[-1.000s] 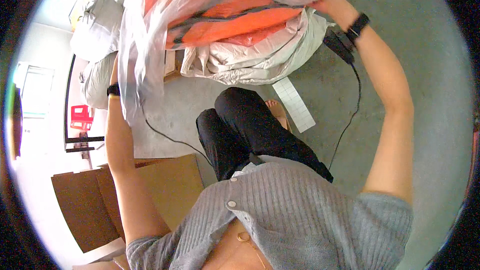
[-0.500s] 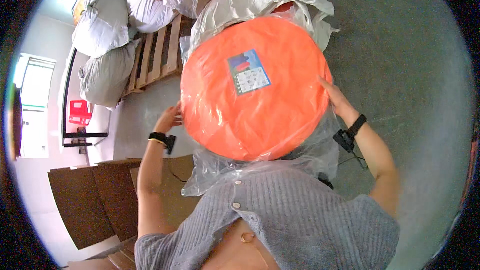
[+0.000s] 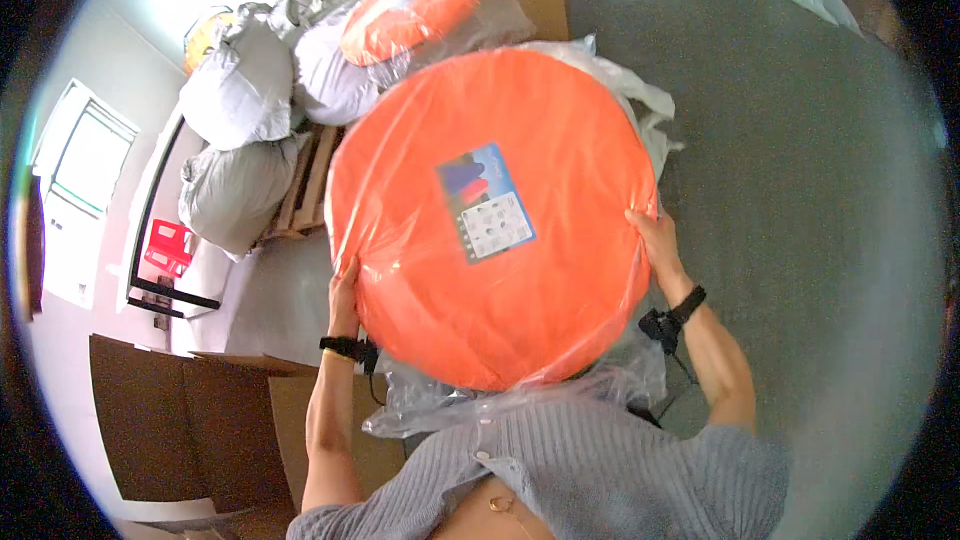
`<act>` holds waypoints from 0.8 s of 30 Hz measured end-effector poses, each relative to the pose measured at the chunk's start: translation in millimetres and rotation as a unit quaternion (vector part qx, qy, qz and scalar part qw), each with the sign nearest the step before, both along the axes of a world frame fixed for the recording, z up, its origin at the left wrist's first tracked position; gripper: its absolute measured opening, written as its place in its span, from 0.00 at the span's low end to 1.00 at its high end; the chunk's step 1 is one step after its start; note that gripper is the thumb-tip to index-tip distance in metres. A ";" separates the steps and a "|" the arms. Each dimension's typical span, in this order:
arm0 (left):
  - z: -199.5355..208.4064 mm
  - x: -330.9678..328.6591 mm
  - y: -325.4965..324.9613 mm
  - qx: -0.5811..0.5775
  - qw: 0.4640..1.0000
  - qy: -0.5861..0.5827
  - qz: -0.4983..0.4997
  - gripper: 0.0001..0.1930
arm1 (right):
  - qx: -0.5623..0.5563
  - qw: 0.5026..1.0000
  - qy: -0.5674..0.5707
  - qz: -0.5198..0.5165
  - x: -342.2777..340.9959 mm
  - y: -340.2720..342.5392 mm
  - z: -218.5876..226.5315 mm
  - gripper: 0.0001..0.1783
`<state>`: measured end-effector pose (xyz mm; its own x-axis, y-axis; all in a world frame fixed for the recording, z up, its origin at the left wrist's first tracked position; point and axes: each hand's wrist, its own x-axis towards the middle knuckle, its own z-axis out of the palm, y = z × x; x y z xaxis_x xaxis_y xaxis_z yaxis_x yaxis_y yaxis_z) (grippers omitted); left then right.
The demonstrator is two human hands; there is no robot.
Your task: The person unpacks orange circular items from a large white sack and places them into a cardboard box. They handle the items one by one, removing them from the sack, briefly inspecting the labels, and placing them into the box.
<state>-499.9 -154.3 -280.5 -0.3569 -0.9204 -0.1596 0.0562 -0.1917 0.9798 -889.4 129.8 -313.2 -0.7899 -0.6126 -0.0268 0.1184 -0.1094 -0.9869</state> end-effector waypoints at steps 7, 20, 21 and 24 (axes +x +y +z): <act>57.3 11.3 -0.9 -0.148 0.970 0.184 0.052 0.37 | -0.219 0.975 0.024 0.008 -35.9 -28.8 38.5 0.19; 70.1 -1.6 27.9 -0.247 0.944 0.189 0.107 0.40 | -0.214 0.966 0.123 -0.073 -32.4 -8.0 58.0 0.17; 73.0 3.1 24.1 -0.239 0.950 0.169 0.111 0.39 | -0.203 0.970 0.110 -0.080 -27.6 -9.3 62.8 0.17; 73.7 1.7 21.8 -0.188 0.967 0.126 0.114 0.37 | -0.160 0.977 0.111 -0.090 -14.7 -13.2 74.7 0.19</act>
<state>-498.2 -132.5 -206.8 -0.1218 -0.9558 0.2676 0.3017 0.2212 0.9274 -904.1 116.6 -238.5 -0.8500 -0.4134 0.3265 -0.1432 -0.4151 -0.8984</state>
